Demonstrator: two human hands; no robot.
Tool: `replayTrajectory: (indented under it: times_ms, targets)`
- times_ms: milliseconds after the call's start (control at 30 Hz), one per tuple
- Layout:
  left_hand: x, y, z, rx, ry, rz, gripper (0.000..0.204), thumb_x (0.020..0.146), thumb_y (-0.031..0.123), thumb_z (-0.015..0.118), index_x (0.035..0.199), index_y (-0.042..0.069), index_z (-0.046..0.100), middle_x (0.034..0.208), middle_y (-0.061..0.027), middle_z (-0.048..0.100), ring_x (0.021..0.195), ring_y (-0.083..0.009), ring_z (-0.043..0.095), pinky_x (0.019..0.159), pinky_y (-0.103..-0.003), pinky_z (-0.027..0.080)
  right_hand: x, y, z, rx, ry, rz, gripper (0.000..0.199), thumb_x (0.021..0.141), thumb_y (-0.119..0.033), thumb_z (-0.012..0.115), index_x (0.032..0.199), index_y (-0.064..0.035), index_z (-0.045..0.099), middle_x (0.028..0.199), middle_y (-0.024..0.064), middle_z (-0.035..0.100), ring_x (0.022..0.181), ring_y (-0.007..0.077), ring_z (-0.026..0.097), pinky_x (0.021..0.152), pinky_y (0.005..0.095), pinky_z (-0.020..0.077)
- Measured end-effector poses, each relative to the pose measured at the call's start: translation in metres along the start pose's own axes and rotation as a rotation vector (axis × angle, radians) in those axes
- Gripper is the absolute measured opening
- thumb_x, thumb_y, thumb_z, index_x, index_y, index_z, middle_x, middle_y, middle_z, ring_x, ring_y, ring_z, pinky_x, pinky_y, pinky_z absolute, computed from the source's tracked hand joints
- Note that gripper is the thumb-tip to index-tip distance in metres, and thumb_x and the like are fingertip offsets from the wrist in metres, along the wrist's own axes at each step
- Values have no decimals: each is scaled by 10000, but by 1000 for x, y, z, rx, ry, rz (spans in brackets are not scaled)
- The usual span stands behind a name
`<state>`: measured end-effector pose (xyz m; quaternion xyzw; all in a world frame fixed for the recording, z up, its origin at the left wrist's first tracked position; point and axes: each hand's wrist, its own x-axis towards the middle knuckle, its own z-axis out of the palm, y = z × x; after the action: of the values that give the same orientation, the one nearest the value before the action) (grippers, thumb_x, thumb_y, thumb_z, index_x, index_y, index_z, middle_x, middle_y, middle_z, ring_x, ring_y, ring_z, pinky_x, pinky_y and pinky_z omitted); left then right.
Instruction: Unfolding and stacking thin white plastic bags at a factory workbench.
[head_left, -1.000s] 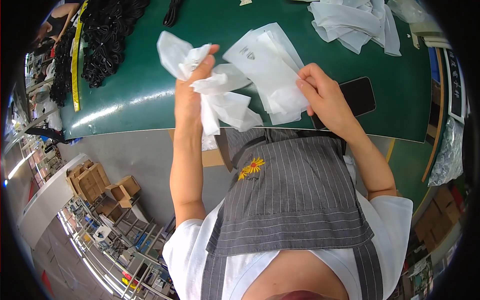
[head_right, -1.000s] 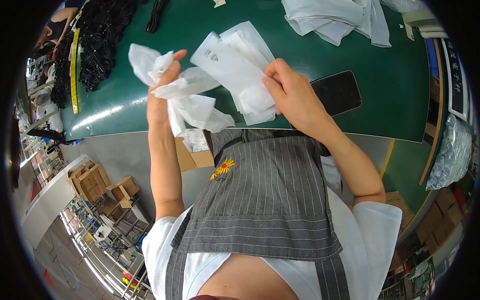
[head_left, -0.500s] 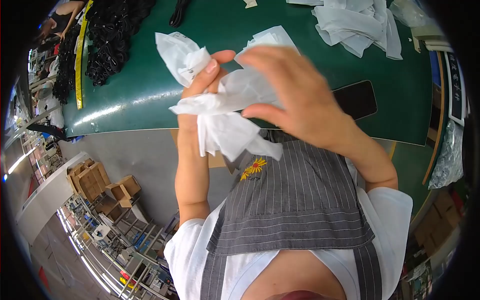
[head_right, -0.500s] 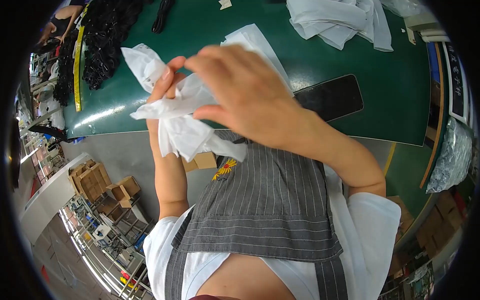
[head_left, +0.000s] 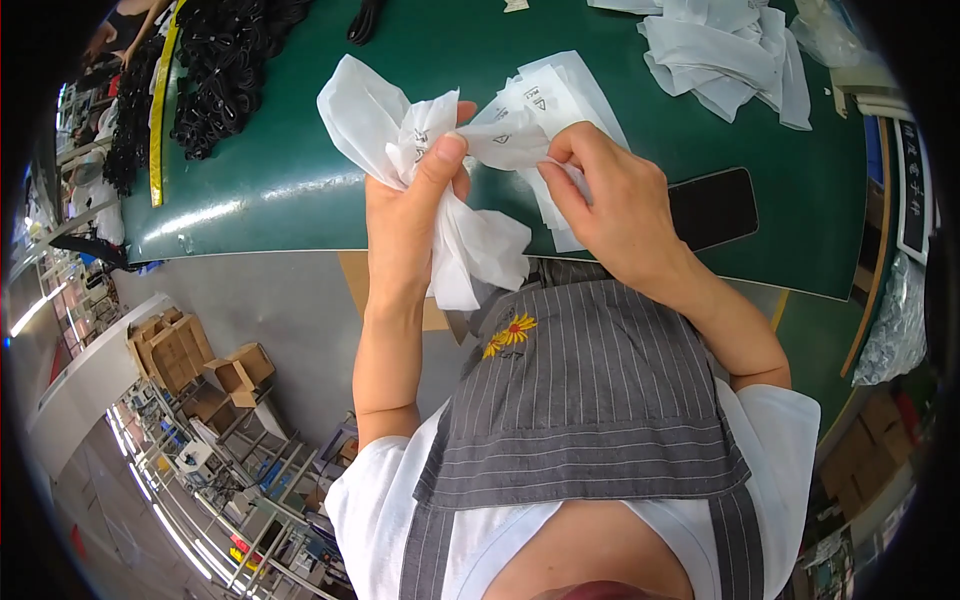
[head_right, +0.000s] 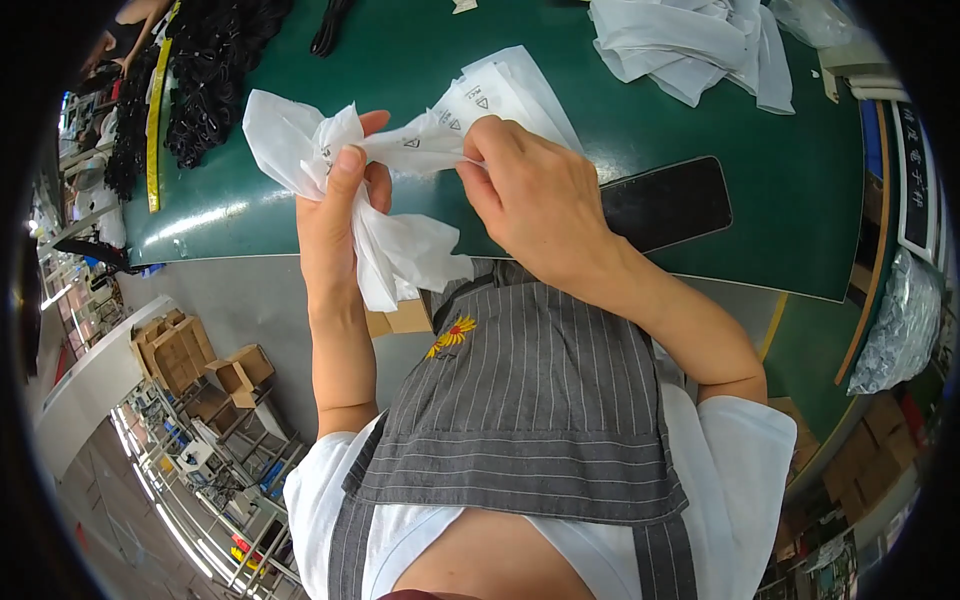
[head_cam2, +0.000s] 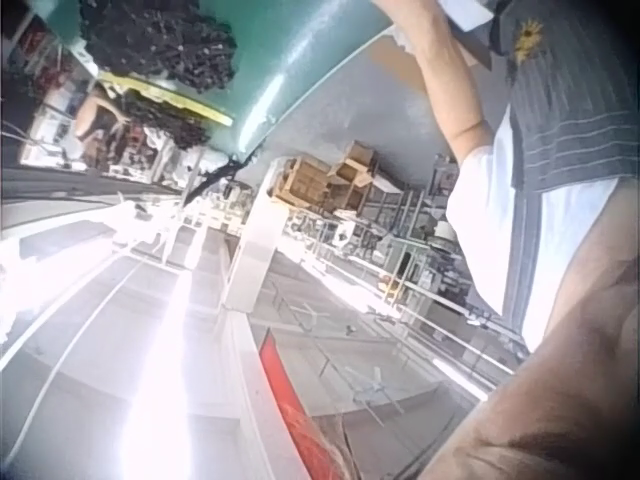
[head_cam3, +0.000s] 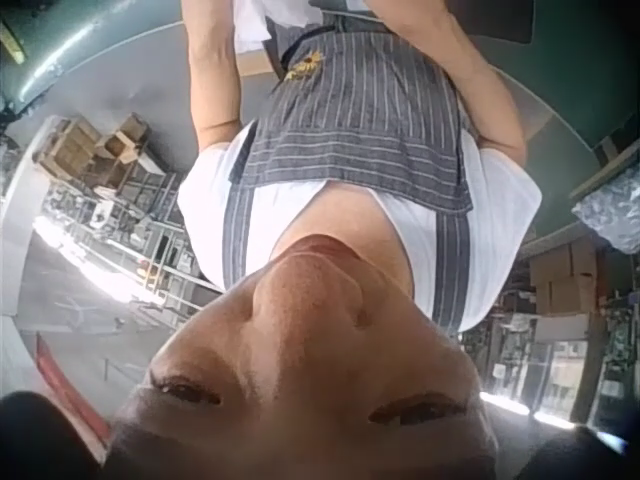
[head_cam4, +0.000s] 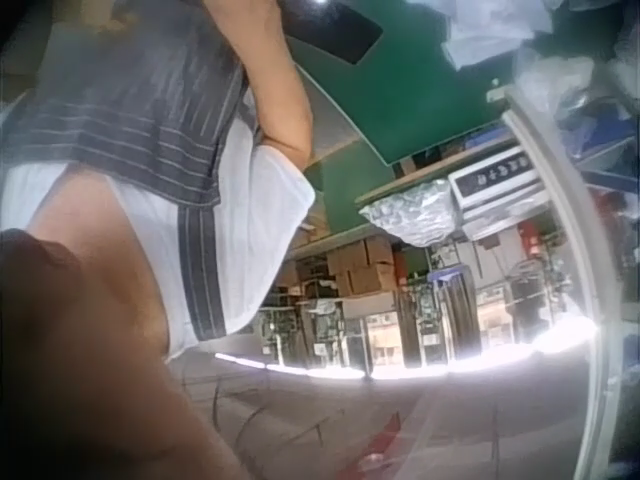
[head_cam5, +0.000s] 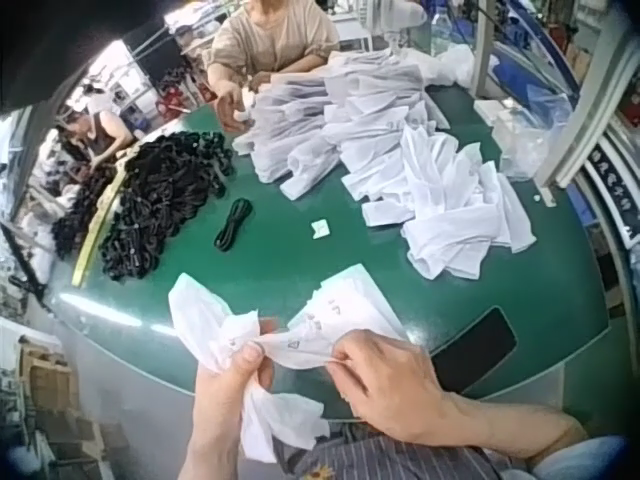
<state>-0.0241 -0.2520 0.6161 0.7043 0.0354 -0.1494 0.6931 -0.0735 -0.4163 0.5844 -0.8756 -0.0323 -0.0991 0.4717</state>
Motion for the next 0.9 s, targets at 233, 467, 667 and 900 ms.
replayTrajectory:
  times_ms: [233,467,667,900]
  targets:
    - [1,-8,1,-66,74,-7,210,830,165,663,957,5,614,679,-3,525,605,-66,460,547,-210,336,-1,-1,-10,14,-3,-106,292,798,-192,682,974,-24,521,840,108,594,799,274,597,669,359,472]
    - [-5,-5,8,-66,13,-18,156,822,97,657,945,9,620,720,1,546,645,-68,476,584,-216,360,40,14,-5,754,-142,228,198,886,-195,604,903,0,570,849,73,614,783,150,590,693,273,467]
    - [4,-15,-4,-59,20,-189,164,826,121,662,948,20,617,714,6,544,639,-61,475,564,-208,366,36,18,2,691,-63,267,231,898,-202,586,986,5,531,864,92,611,798,151,591,687,263,476]
    - [26,-27,-5,-218,47,-196,197,832,165,650,964,21,621,717,-1,552,609,-55,476,540,-204,368,-13,25,24,548,-229,363,368,861,-259,625,1051,41,528,960,145,619,849,205,600,737,317,480]
